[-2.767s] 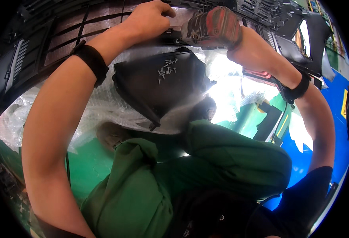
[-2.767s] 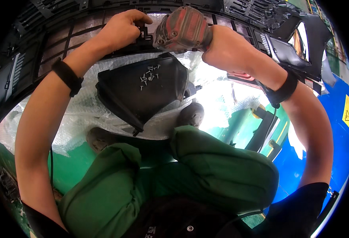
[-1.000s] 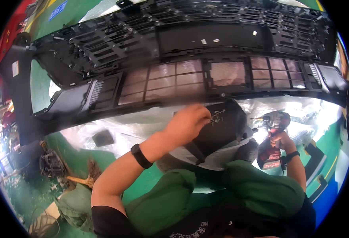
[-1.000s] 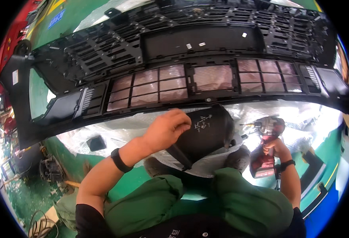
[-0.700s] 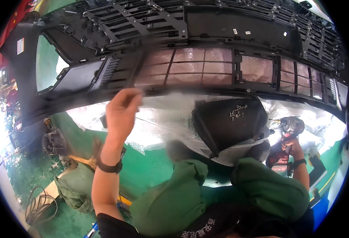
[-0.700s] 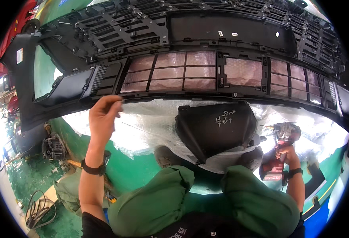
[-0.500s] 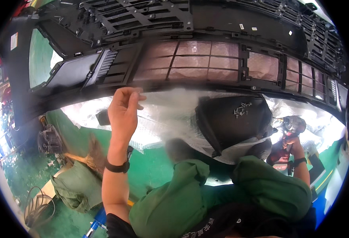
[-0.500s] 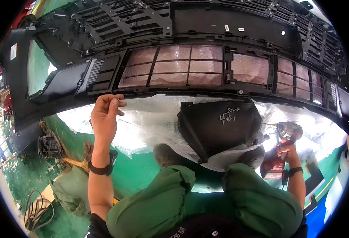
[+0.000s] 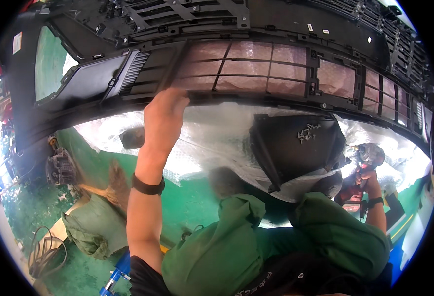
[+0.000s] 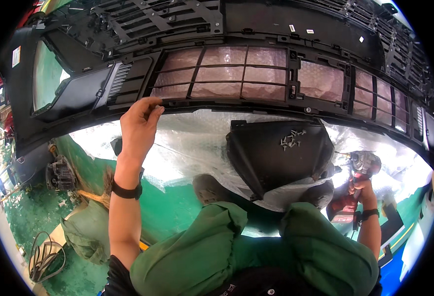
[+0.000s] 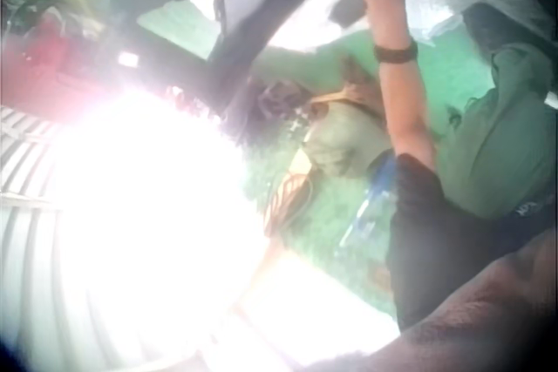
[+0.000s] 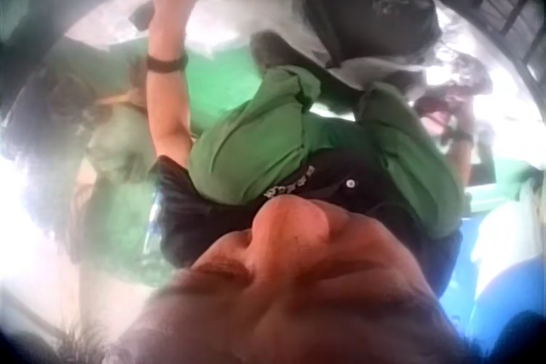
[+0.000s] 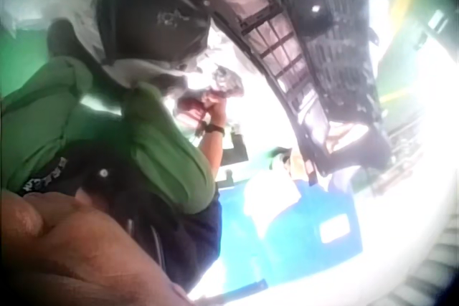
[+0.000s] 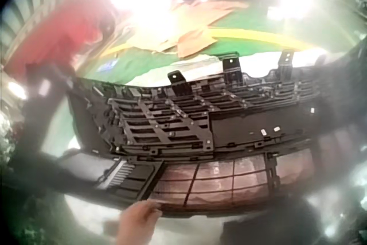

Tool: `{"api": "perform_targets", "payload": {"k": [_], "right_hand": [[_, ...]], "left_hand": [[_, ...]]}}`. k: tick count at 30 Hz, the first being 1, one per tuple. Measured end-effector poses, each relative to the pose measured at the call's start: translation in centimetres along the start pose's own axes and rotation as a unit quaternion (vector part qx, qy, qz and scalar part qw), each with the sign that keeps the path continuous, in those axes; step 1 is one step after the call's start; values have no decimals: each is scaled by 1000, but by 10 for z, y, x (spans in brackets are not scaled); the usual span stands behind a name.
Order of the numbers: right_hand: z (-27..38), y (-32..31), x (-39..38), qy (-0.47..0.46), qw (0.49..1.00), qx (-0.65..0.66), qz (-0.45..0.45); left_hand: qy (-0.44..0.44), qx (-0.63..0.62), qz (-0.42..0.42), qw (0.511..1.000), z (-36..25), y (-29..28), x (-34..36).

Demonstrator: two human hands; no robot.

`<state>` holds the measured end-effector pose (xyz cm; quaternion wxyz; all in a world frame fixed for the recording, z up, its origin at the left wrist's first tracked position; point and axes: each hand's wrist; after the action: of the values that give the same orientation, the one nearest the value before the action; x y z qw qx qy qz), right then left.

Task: The person attaches a plastic component to a car bumper using a power drill to drive screws and then snaps a side trim piece into place.

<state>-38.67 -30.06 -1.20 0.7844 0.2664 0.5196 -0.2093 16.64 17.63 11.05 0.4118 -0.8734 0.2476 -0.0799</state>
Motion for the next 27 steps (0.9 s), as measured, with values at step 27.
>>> {"api": "perform_targets", "payload": {"k": [27], "right_hand": [[2,7,-2,-24,1000,3,12]], "left_hand": [[-210,103,48,971,-4,8,12]]}}
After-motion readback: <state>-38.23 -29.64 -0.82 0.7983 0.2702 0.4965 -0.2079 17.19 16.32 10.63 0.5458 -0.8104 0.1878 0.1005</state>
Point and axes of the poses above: each hand's wrist, its own x-axis towards the middle knuckle, its own y-axis out of the palm, z = x × y, and after that the axes turned 6 degrees about -x, right-handed
